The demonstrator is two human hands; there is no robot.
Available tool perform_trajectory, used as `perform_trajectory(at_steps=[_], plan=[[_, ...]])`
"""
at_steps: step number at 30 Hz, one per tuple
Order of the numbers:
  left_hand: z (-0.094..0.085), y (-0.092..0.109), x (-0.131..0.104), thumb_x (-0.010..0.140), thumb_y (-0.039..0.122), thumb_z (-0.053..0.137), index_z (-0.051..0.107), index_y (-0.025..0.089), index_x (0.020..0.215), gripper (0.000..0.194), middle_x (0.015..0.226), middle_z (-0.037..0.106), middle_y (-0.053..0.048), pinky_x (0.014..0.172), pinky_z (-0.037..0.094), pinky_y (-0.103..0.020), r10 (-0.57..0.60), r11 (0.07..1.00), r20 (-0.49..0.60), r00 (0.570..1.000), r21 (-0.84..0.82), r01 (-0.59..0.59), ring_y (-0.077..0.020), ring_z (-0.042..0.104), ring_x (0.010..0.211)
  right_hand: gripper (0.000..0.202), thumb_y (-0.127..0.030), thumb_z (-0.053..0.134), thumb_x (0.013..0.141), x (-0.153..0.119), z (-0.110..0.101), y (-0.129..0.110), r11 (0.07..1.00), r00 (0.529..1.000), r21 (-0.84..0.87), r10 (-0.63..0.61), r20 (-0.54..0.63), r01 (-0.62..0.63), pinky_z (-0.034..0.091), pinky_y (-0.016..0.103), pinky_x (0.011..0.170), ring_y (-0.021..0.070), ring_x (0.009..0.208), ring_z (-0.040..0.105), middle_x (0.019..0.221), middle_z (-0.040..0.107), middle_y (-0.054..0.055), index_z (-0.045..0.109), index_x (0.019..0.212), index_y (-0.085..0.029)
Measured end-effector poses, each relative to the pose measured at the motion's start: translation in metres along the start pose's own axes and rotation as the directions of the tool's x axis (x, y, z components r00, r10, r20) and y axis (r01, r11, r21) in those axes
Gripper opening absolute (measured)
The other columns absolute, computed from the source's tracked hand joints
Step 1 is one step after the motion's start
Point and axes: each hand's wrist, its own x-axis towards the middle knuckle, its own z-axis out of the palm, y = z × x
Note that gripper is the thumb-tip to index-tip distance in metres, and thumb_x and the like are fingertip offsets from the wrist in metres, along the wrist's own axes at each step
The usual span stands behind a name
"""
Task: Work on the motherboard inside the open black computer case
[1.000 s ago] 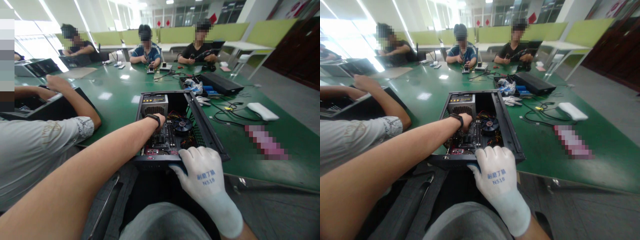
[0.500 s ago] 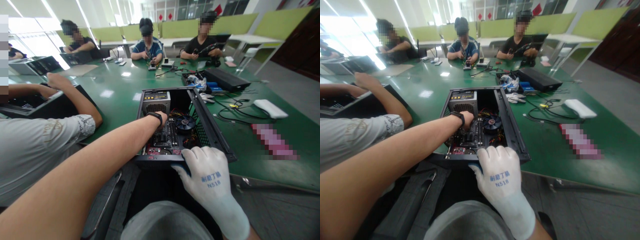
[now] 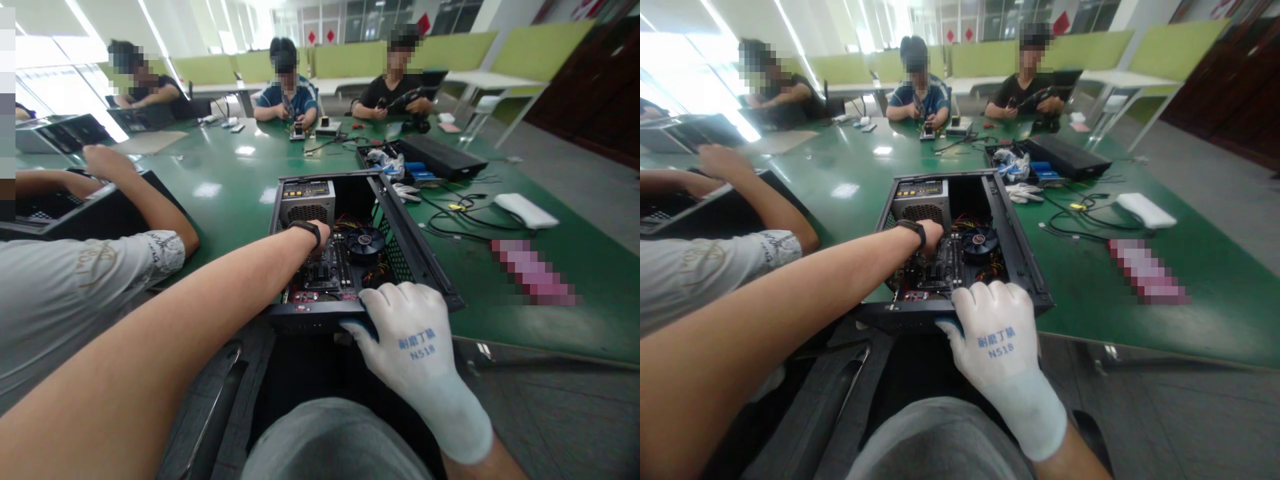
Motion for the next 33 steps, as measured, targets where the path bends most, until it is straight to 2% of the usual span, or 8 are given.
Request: perform_trajectory(at_steps=[4, 11, 17, 22, 29, 33], plan=[[-0.002, 0.002, -0.003, 0.060, 0.024, 0.085, 0.077, 0.014, 0.109, 0.051, 0.115, 0.075, -0.013, 0.091, 0.055, -0.026, -0.013, 1.000, 0.005, 1.000, 0.022, 0.013, -0.0265, 0.070, 0.107, 0.028, -0.049, 0.064, 0.087, -0.001, 0.001, 0.000, 1.000, 1.000, 0.004, 0.003, -0.012, -0.003, 0.021, 0.038, 0.073, 0.0235, 0.080, 0.045, 0.080, 0.058, 0.005, 0.061, 0.090, -0.022], [0.003, -0.004, 0.006, 0.055, 0.028, 0.088, 0.077, 0.015, 0.110, 0.057, 0.113, 0.076, -0.014, 0.088, 0.056, -0.027, -0.001, 1.000, 0.014, 1.000, -0.006, 0.001, -0.0277, 0.071, 0.104, 0.027, -0.048, 0.064, 0.086, -0.001, 0.001, 0.001, 1.000, 1.000, 0.011, -0.011, -0.012, 0.011, 0.021, 0.037, 0.072, 0.0230, 0.080, 0.044, 0.080, 0.058, 0.005, 0.063, 0.092, -0.021], [0.005, -0.006, 0.009, 0.056, 0.032, 0.087, 0.078, 0.014, 0.108, 0.056, 0.112, 0.076, -0.015, 0.085, 0.057, -0.028, 0.006, 1.000, 0.003, 1.000, -0.026, -0.005, -0.0271, 0.072, 0.100, 0.027, -0.047, 0.067, 0.084, 0.000, 0.001, 0.001, 1.000, 1.000, -0.001, -0.011, -0.019, 0.011, 0.021, 0.037, 0.072, 0.0231, 0.079, 0.044, 0.080, 0.057, 0.005, 0.062, 0.090, -0.021], [0.001, -0.002, 0.003, 0.051, 0.028, 0.091, 0.078, 0.017, 0.108, 0.059, 0.112, 0.077, -0.012, 0.086, 0.056, -0.025, -0.018, 1.000, 0.003, 1.000, -0.002, 0.018, -0.0264, 0.071, 0.102, 0.028, -0.048, 0.066, 0.085, 0.000, 0.003, 0.001, 1.000, 1.000, 0.004, -0.010, -0.018, 0.010, 0.021, 0.037, 0.072, 0.0236, 0.080, 0.045, 0.081, 0.058, 0.005, 0.063, 0.092, -0.021], [-0.001, 0.001, -0.002, 0.056, 0.029, 0.089, 0.078, 0.014, 0.110, 0.057, 0.114, 0.076, -0.014, 0.088, 0.056, -0.026, -0.009, 1.000, -0.005, 1.000, 0.015, 0.010, -0.0272, 0.070, 0.105, 0.028, -0.048, 0.065, 0.085, -0.002, 0.001, 0.001, 1.000, 1.000, 0.008, -0.008, -0.020, 0.008, 0.021, 0.037, 0.072, 0.0235, 0.080, 0.046, 0.081, 0.058, 0.005, 0.063, 0.093, -0.021], [-0.001, 0.000, -0.001, 0.049, 0.026, 0.091, 0.078, 0.018, 0.109, 0.062, 0.113, 0.076, -0.011, 0.089, 0.054, -0.025, -0.008, 1.000, -0.001, 1.000, -0.006, 0.008, -0.0264, 0.070, 0.106, 0.028, -0.048, 0.063, 0.087, -0.002, 0.001, 0.001, 1.000, 1.000, 0.007, -0.006, -0.025, 0.006, 0.020, 0.037, 0.072, 0.0232, 0.079, 0.045, 0.080, 0.058, 0.005, 0.062, 0.091, -0.021]])
